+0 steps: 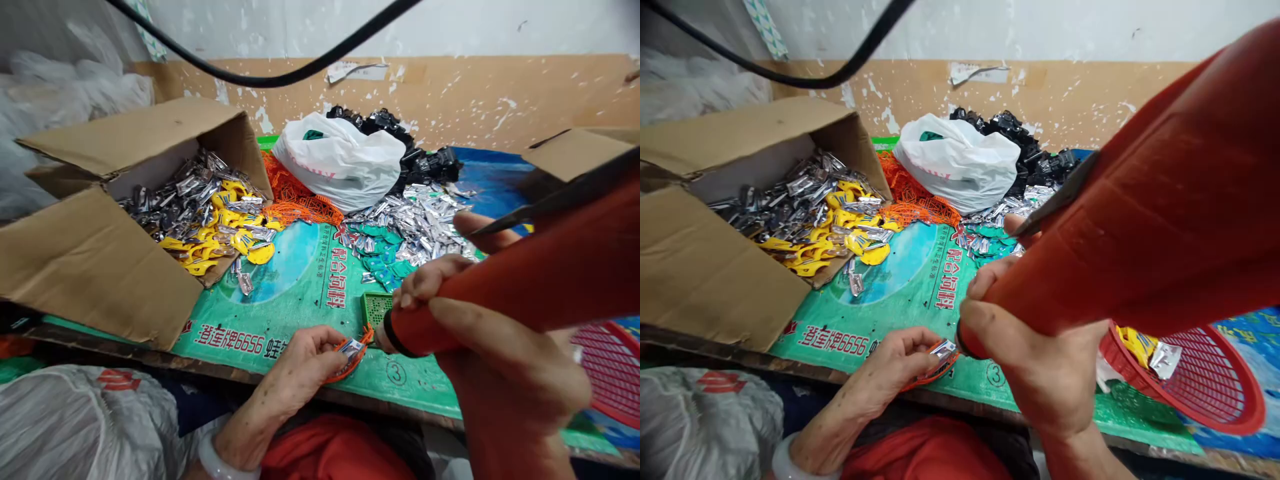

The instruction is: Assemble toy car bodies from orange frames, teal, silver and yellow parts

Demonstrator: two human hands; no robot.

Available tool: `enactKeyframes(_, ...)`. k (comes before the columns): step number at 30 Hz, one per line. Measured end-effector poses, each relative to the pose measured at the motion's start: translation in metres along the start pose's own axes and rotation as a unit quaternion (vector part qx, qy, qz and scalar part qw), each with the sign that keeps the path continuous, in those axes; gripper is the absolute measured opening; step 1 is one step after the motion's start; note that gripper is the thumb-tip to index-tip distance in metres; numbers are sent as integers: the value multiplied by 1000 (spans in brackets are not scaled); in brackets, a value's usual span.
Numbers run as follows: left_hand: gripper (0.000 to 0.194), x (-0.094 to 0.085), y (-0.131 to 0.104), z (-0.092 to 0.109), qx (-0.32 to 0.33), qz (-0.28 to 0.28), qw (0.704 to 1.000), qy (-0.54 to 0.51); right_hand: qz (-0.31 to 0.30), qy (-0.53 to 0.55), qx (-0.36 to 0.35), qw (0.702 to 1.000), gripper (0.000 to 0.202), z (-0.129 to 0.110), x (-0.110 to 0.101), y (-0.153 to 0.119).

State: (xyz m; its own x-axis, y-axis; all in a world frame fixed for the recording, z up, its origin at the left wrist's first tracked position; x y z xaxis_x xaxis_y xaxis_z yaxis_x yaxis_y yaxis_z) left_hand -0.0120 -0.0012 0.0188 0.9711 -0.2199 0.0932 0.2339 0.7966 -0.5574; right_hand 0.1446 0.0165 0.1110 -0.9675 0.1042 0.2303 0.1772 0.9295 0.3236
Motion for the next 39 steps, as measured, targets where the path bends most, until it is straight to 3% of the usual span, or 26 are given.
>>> enactKeyframes(2,20,0,0,-2,3,-7,1000,-12,-26,-12,5,1000,12,3,6,-5)
enactKeyframes(10,19,2,-2,-1,-1,-21,999,-41,-23,-62,-2,998,9,7,14,-8)
enactKeyframes(31,14,3,-1,1,16,-14,999,-30,-59,-78,1,995,7,20,10,-14)
enactKeyframes(39,14,4,1,-7,9,-18,998,-64,-67,-71,-31,995,25,19,13,-12)
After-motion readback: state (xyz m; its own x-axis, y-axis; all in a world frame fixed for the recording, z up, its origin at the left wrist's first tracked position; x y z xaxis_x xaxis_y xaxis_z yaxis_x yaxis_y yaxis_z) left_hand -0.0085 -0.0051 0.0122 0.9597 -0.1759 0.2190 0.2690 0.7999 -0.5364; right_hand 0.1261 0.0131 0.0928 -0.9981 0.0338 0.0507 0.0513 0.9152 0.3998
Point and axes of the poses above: each hand's wrist, its own y-axis towards the middle knuckle, its own x-axis out of the palm, z = x × y, the point moved 2 cm from there along y, towards the middle knuckle, and after that the axes turned 3 degrees about -x, right-handed, at the moved point
